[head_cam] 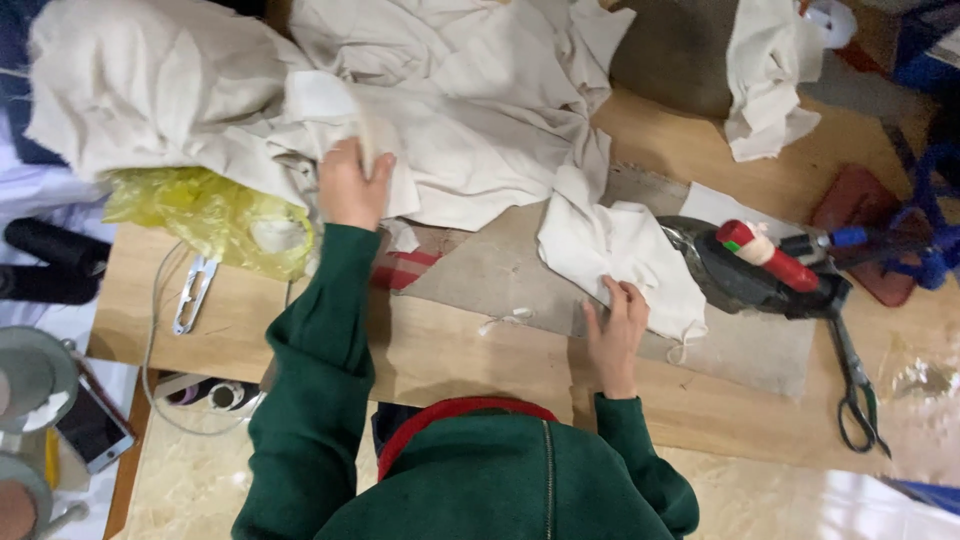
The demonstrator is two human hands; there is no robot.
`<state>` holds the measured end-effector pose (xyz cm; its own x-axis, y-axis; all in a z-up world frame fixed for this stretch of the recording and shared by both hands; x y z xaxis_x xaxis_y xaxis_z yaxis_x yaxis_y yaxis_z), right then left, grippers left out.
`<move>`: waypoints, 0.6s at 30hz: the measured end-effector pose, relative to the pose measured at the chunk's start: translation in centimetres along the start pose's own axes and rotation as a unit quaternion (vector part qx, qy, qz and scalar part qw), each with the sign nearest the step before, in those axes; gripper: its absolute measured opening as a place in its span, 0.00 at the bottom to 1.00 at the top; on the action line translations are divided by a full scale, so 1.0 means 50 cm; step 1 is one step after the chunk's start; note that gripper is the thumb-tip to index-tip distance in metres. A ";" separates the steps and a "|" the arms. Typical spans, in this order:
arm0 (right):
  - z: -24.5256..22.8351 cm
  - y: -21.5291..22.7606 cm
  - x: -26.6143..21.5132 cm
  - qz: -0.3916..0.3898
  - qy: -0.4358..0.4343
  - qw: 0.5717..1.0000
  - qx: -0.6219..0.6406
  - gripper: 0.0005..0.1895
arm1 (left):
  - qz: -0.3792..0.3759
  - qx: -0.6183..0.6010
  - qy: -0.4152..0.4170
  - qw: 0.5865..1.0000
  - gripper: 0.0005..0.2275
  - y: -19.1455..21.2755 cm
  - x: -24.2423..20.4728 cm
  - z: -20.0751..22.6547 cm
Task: A person irons small pieces of white fabric and then uses scissors to cut them into specific shapes on a workbench.
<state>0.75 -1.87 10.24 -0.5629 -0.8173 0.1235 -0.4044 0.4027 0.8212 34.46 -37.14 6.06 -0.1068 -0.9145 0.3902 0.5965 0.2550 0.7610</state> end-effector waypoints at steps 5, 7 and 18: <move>0.039 -0.026 -0.008 -0.010 0.033 0.999 -0.005 0.25 | -0.036 -0.306 0.075 0.948 0.12 0.102 -0.049 0.040; 0.045 -0.033 -0.008 -0.013 0.056 0.998 -0.015 0.25 | -0.039 -0.441 0.103 0.891 0.13 0.171 -0.074 0.022; -0.006 -0.022 0.017 -0.042 0.104 0.994 -0.006 0.23 | 0.074 -0.141 0.239 0.958 0.27 0.478 -0.288 -0.495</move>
<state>0.92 -3.15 9.62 -0.3655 -0.9160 0.1652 -0.4343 0.3248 0.8402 69.92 -25.65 5.82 0.3321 -0.9314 0.1488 0.7755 0.3594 0.5191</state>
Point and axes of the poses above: each hand's wrist, its own x-axis towards the middle knuckle, its own y-axis out of the back of the hand, z = x × y, the point moved 8 cm from there along x, towards the middle knuckle, and after that the axes turned 3 degrees about x, right-handed, at the moved point
